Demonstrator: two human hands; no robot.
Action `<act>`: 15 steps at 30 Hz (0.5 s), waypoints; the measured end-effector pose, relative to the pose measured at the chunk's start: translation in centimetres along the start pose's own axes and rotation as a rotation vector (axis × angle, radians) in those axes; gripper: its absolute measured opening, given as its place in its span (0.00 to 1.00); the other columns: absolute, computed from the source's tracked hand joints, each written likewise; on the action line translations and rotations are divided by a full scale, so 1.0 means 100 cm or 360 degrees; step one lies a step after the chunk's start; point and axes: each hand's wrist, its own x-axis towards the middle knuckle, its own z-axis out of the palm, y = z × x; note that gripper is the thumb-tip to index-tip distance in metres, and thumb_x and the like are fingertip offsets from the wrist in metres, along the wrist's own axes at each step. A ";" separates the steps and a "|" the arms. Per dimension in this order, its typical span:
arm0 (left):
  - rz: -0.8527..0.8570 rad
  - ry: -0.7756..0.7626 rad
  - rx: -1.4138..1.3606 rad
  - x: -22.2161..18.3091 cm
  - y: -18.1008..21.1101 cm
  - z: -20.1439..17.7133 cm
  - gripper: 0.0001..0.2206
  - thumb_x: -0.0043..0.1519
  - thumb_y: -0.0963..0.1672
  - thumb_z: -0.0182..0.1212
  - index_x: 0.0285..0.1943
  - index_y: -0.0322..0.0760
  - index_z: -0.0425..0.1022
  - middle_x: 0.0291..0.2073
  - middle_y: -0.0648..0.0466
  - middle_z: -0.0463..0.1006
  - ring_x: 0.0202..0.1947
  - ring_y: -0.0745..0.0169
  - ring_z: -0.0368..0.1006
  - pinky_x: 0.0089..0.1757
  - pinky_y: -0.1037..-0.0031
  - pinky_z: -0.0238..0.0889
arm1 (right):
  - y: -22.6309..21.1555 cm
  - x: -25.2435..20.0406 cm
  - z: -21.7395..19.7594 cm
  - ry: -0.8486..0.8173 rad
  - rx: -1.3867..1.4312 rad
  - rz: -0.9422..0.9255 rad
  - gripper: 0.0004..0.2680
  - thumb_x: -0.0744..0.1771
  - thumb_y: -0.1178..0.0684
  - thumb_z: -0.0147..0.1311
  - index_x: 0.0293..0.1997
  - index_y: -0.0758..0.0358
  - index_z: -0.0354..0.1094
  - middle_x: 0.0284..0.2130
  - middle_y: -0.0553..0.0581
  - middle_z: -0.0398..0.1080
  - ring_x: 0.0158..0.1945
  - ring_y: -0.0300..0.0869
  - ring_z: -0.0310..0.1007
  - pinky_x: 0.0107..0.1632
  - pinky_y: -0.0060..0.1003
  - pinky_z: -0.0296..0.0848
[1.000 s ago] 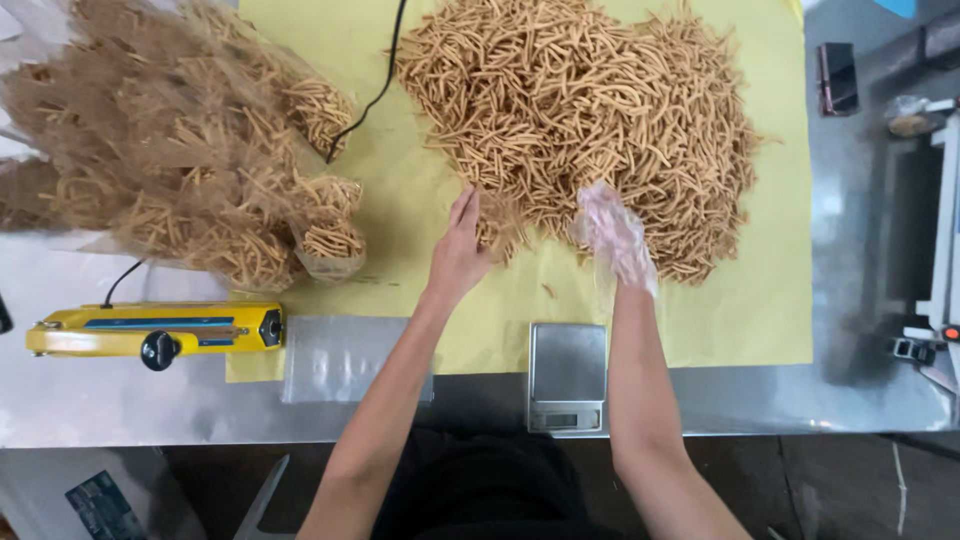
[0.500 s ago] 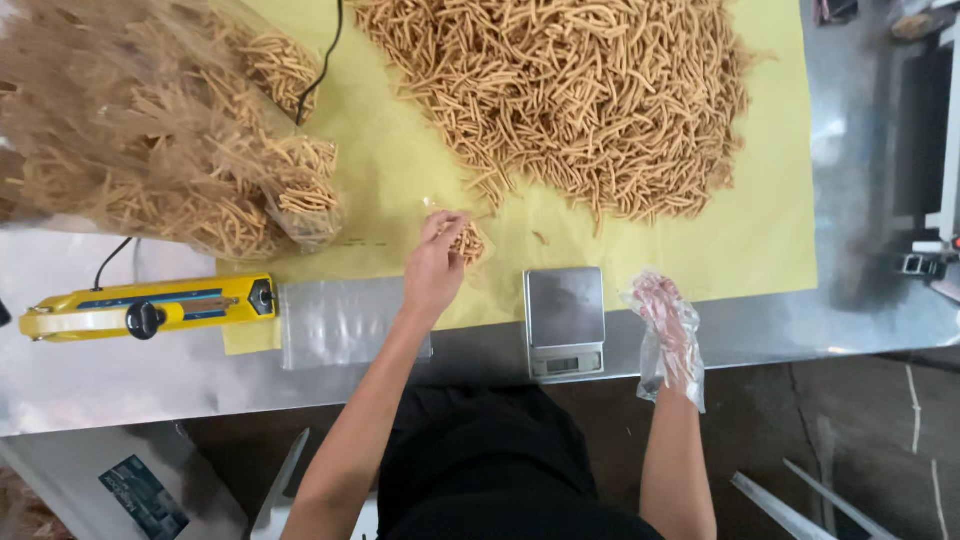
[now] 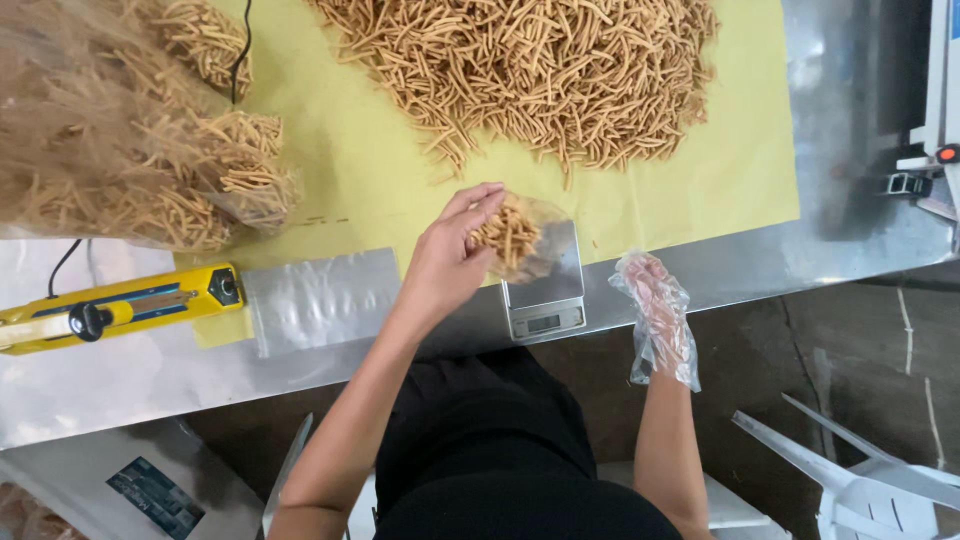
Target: The person scoops dried stick-like food items from a large pile on a table into small plastic bags. They place the bags on a digital scale to measure the weight, adjusting the contents by hand to reach a target amount. The person then removes the weighed bags and places them into a white plastic bin.
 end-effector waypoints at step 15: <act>0.0363 -0.0193 0.0011 -0.012 -0.010 0.101 0.28 0.56 0.35 0.52 0.70 0.36 0.68 0.67 0.52 0.68 0.55 0.51 0.77 0.44 0.69 0.74 | -0.010 0.003 -0.015 -0.0204 -0.0054 -0.0174 0.16 0.65 0.53 0.64 0.57 0.67 0.71 0.47 0.53 0.76 0.51 0.37 0.75 0.55 0.32 0.74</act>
